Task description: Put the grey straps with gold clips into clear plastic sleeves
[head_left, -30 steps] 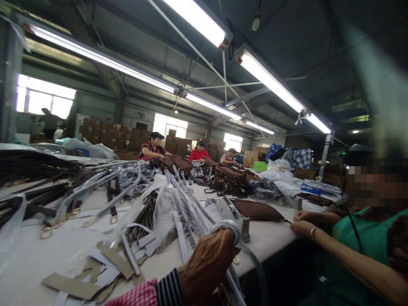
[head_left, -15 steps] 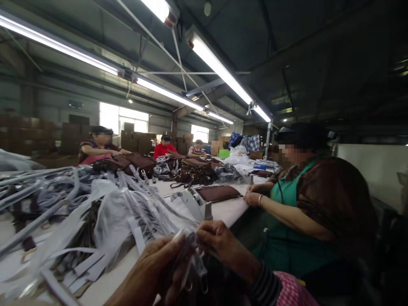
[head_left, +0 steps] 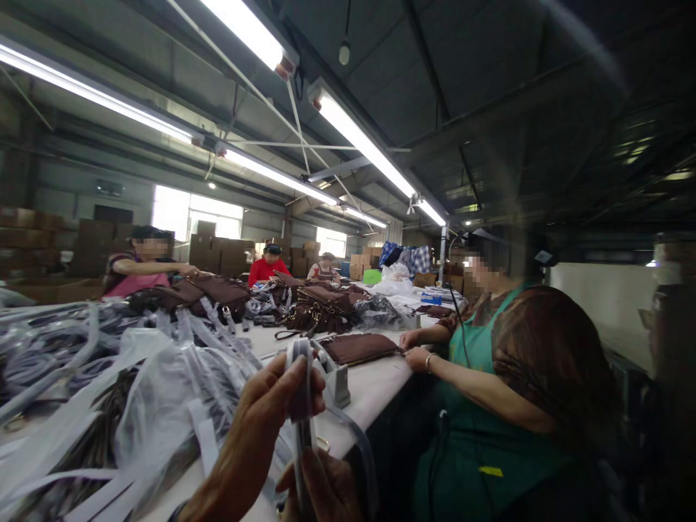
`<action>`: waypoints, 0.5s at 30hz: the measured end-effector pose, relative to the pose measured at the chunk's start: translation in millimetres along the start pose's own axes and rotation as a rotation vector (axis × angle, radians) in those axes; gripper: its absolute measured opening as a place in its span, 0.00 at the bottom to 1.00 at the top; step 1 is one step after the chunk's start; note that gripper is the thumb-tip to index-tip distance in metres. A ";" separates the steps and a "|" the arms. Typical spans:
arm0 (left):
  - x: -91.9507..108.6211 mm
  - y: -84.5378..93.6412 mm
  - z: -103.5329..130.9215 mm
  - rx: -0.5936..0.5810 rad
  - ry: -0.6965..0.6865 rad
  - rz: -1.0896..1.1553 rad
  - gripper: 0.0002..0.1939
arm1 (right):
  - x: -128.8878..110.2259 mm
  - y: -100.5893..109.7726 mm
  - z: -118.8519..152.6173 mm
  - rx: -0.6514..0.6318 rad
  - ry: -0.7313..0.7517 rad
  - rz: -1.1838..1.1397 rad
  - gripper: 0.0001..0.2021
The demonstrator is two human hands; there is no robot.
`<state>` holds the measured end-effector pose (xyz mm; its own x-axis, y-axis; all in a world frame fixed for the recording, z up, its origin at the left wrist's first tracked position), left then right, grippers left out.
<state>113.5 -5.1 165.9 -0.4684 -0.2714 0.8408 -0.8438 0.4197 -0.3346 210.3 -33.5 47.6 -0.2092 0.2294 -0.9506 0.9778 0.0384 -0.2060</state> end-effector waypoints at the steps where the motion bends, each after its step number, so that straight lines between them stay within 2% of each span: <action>1: -3.6 3.6 0.7 0.007 -0.053 -0.175 0.17 | 4.3 -3.2 -1.2 -0.029 -0.018 -0.018 0.36; 5: -13.2 14.0 8.6 0.011 -0.412 -0.776 0.15 | 17.5 -10.1 -5.6 -0.199 -0.113 -0.141 0.33; 9: -8.0 20.5 25.0 -0.248 -0.862 -1.165 0.12 | 13.4 2.2 -4.1 -0.303 -0.188 -0.083 0.34; 12: -2.9 38.2 43.3 -0.381 -1.188 -1.344 0.17 | -0.5 18.2 -2.2 -0.400 -0.192 0.028 0.34; 13: -3.4 45.0 47.9 -0.396 -1.233 -1.371 0.18 | -5.3 23.5 -2.0 -0.435 -0.199 0.063 0.32; 15: -7.5 56.2 52.0 -0.385 -1.177 -1.405 0.16 | -12.9 33.3 -3.2 -0.475 -0.237 0.117 0.27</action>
<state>55.9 -24.6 118.7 0.3669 -0.8573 -0.3610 -0.7041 -0.5096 0.4946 245.6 -32.0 53.8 -0.0418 0.0345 -0.9985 0.8806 0.4733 -0.0205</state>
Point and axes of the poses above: each hand's wrist, its own z-axis away from the middle knuckle, its own y-axis out of the back of the hand, x = y × z, the point moved 5 cm from there along -z, towards the middle knuckle, and after that the axes turned 3 degrees about x, right-handed, at the moved point
